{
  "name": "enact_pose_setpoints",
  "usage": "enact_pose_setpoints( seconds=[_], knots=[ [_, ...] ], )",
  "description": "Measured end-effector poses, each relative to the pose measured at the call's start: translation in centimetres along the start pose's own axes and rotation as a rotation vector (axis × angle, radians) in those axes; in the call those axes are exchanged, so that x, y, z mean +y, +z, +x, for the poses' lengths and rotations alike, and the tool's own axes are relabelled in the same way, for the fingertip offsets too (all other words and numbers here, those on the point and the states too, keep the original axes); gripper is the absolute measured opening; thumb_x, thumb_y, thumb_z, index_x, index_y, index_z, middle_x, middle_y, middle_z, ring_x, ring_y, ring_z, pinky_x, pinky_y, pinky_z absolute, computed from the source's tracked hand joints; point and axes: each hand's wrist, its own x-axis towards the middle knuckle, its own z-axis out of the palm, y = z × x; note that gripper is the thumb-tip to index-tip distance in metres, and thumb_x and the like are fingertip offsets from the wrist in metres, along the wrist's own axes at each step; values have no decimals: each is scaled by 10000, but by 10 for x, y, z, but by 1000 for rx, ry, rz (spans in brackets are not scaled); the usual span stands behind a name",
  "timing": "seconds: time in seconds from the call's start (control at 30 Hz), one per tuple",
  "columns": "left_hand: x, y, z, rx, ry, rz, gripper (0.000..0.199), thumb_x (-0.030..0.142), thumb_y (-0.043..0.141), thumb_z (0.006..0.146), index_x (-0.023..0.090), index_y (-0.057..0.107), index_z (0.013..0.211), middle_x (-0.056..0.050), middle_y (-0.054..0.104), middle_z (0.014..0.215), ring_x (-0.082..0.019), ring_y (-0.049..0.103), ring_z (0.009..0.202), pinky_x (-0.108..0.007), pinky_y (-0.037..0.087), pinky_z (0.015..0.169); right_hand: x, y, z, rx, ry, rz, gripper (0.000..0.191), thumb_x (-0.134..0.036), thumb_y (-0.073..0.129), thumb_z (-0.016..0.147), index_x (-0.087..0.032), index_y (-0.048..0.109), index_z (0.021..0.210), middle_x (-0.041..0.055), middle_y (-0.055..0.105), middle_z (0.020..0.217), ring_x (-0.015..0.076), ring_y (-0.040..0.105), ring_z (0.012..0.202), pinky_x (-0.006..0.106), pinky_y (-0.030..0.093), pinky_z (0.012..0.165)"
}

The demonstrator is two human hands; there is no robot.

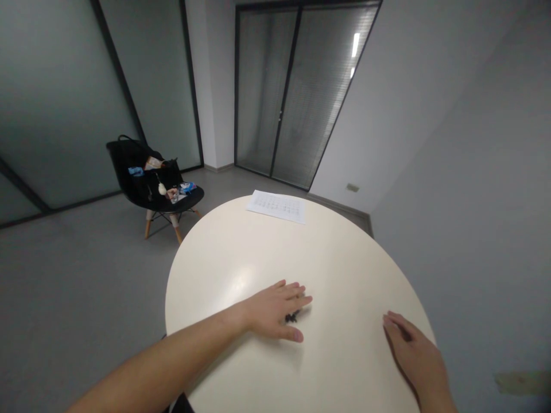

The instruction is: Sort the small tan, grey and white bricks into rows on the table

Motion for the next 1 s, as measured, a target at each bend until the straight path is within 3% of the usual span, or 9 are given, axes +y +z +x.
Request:
enact_pose_setpoints(
  seconds=[0.17,0.23,0.63,1.0],
  knots=[
    [-2,-5,4,-212,-30,335,877,680,499,838,196,236,1521,-132,228,1573,-334,156,1460,-550,50,1170,2,3,0,27,-13,12,595,-659,465,718,-197,709,1003,103,679,1209,319,593,1167,446,449,1012],
    [-2,-6,5,-246,-31,421,886,691,443,861,198,155,1538,-130,203,1582,-321,151,1463,-536,73,1176,3,4,0,32,-21,19,585,-654,471,721,-197,710,998,103,683,1200,317,597,1162,443,449,1012],
    [-5,-5,4,-222,-37,433,935,703,430,860,179,69,1545,-159,177,1585,-323,186,1455,-527,115,1176,4,2,1,20,-10,-1,564,-646,477,729,-215,709,1011,84,681,1207,325,592,1166,451,458,998],
    [-8,-8,1,-124,-22,327,921,719,361,873,193,16,1546,-150,177,1591,-303,189,1458,-529,118,1181,3,1,0,-7,22,21,594,-659,472,713,-207,706,1018,93,671,1227,316,583,1182,443,428,1037]
  ],
)
